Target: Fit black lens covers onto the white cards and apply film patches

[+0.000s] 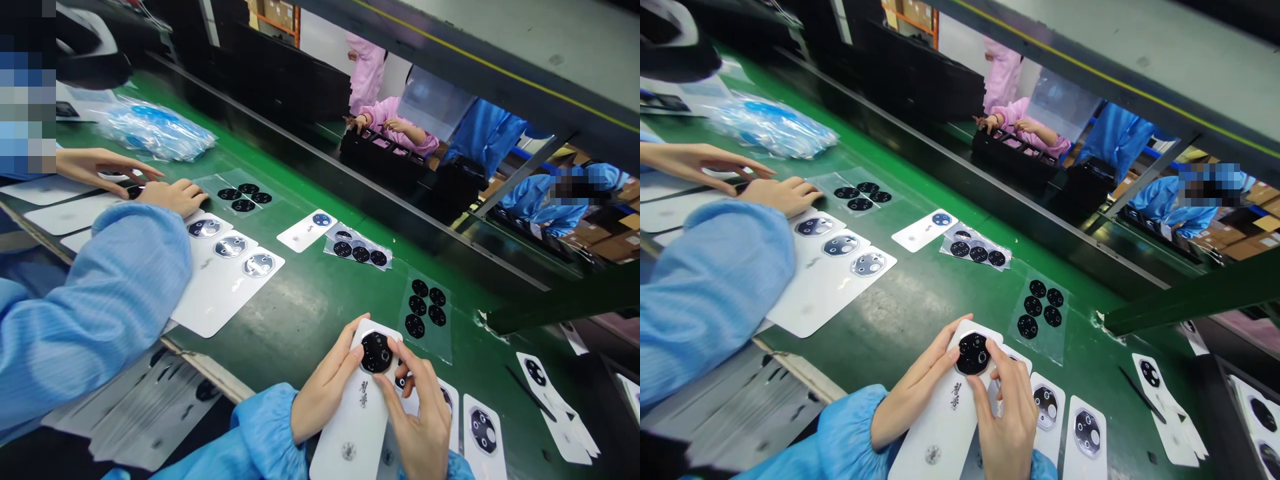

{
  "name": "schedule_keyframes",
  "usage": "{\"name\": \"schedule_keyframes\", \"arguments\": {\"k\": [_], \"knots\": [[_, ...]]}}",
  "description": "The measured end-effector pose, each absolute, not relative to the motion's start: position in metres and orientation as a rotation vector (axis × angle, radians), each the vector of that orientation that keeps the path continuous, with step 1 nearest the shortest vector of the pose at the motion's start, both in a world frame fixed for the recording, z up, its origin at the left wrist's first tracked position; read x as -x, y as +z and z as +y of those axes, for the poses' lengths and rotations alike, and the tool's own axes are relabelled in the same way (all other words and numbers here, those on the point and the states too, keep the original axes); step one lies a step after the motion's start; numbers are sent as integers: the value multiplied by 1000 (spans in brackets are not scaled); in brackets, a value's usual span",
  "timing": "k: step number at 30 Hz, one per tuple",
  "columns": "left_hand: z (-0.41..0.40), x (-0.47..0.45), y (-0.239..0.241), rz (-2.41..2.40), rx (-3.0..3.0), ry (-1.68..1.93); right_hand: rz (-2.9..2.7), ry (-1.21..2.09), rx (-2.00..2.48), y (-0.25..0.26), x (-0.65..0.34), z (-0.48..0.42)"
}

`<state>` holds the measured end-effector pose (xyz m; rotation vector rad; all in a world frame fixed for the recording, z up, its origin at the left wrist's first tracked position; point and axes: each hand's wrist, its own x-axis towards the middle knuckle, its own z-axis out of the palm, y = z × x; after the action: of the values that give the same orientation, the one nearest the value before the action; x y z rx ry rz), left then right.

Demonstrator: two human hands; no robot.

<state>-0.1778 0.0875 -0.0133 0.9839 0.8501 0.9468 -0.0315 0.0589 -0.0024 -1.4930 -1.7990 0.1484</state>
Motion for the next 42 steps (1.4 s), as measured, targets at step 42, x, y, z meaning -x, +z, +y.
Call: {"name": "schedule_keyframes", "arguments": {"k": [42], "knots": [[85,175,-15,713,-819,964,-1477,380,1515,4,33,57]]}}
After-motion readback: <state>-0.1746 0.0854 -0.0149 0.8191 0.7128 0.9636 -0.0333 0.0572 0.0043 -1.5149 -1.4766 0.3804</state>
